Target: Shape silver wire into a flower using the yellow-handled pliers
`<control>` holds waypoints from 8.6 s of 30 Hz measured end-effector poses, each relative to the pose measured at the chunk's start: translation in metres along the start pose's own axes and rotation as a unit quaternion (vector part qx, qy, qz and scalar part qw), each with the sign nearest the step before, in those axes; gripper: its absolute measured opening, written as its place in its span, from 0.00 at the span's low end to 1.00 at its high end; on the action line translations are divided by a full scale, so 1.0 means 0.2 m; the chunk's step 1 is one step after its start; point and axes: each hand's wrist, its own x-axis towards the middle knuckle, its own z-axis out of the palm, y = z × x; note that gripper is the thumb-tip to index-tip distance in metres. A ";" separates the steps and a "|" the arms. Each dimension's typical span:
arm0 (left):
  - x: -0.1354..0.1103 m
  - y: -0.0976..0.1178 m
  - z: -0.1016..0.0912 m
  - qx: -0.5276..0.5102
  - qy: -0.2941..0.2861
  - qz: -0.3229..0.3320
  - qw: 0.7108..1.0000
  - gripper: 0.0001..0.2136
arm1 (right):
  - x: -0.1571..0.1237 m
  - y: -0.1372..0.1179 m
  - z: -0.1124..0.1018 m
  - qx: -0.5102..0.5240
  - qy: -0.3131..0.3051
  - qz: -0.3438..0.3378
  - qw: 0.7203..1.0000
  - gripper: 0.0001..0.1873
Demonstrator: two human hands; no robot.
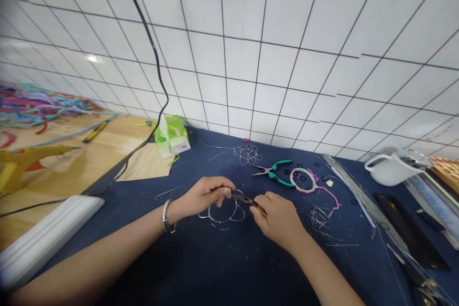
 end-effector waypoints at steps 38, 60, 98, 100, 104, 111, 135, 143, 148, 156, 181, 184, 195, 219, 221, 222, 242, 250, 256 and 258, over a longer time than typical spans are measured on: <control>-0.03 -0.04 0.16 -0.080 0.066 -0.030 0.994 0.13 | 0.07 -0.16 0.08 0.298 0.041 0.078 0.951 0.13; -0.02 -0.01 0.16 -0.240 0.131 -0.060 0.960 0.12 | 0.10 -0.20 0.10 0.290 0.067 0.065 0.953 0.13; 0.01 -0.06 0.11 -0.146 0.095 -0.045 0.984 0.11 | 0.09 -0.15 0.10 0.333 0.026 0.106 0.936 0.13; 0.01 -0.05 0.10 -0.166 0.072 -0.039 0.983 0.11 | 0.09 -0.15 0.10 0.336 0.020 0.107 0.936 0.13; 0.00 -0.04 0.11 -0.172 0.016 -0.030 0.984 0.09 | 0.10 -0.16 0.10 0.347 -0.005 0.105 0.932 0.13; 0.01 -0.07 0.13 -0.159 0.057 -0.043 0.985 0.07 | 0.10 -0.14 0.12 0.373 -0.020 0.132 0.918 0.09; 0.01 -0.06 0.11 -0.252 0.034 -0.074 0.964 0.13 | 0.07 -0.10 0.13 0.367 0.061 0.172 0.912 0.14; 0.01 -0.08 0.09 -0.206 0.041 -0.059 0.976 0.12 | 0.07 -0.12 0.10 0.346 0.068 0.158 0.922 0.14; 0.02 -0.10 0.09 -0.195 0.038 -0.047 0.979 0.09 | 0.06 -0.13 0.08 0.314 0.089 0.137 0.935 0.13; 0.02 -0.10 0.08 -0.155 0.025 -0.039 0.987 0.06 | 0.06 -0.13 0.09 0.289 0.096 0.117 0.945 0.14; 0.01 -0.10 0.11 -0.144 0.024 -0.030 0.989 0.07 | -0.07 0.02 0.19 -0.165 0.028 0.014 0.986 0.26; 0.01 -0.10 0.11 -0.140 0.027 -0.025 0.990 0.06 | -0.06 0.01 0.20 -0.190 0.024 0.022 0.981 0.22; 0.01 -0.09 0.10 -0.147 0.012 -0.015 0.989 0.09 | -0.12 0.13 0.22 -0.181 0.067 0.077 0.978 0.16; 0.01 -0.11 0.09 -0.201 0.016 -0.016 0.979 0.09 | -0.16 -0.05 0.08 0.581 -0.023 0.247 0.775 0.20; 0.01 -0.10 0.09 -0.208 0.003 -0.011 0.978 0.09 | -0.16 -0.04 0.07 0.409 0.003 0.201 0.890 0.15; 0.01 -0.10 0.09 -0.212 -0.003 -0.007 0.977 0.09 | -0.15 -0.04 0.06 0.334 0.012 0.175 0.926 0.12; 0.00 -0.09 0.11 -0.183 -0.058 0.032 0.981 0.09 | -0.14 -0.05 0.06 0.120 -0.040 0.073 0.989 0.08; 0.00 -0.07 0.10 -0.132 -0.063 0.045 0.988 0.09 | -0.13 -0.04 0.06 0.126 -0.048 0.050 0.990 0.10; -0.01 -0.08 0.10 -0.058 -0.057 0.083 0.993 0.08 | -0.13 -0.04 0.03 0.103 -0.046 0.037 0.993 0.11; 0.00 -0.08 0.10 -0.043 -0.051 0.097 0.993 0.07 | -0.13 -0.04 0.03 0.084 -0.043 0.032 0.995 0.10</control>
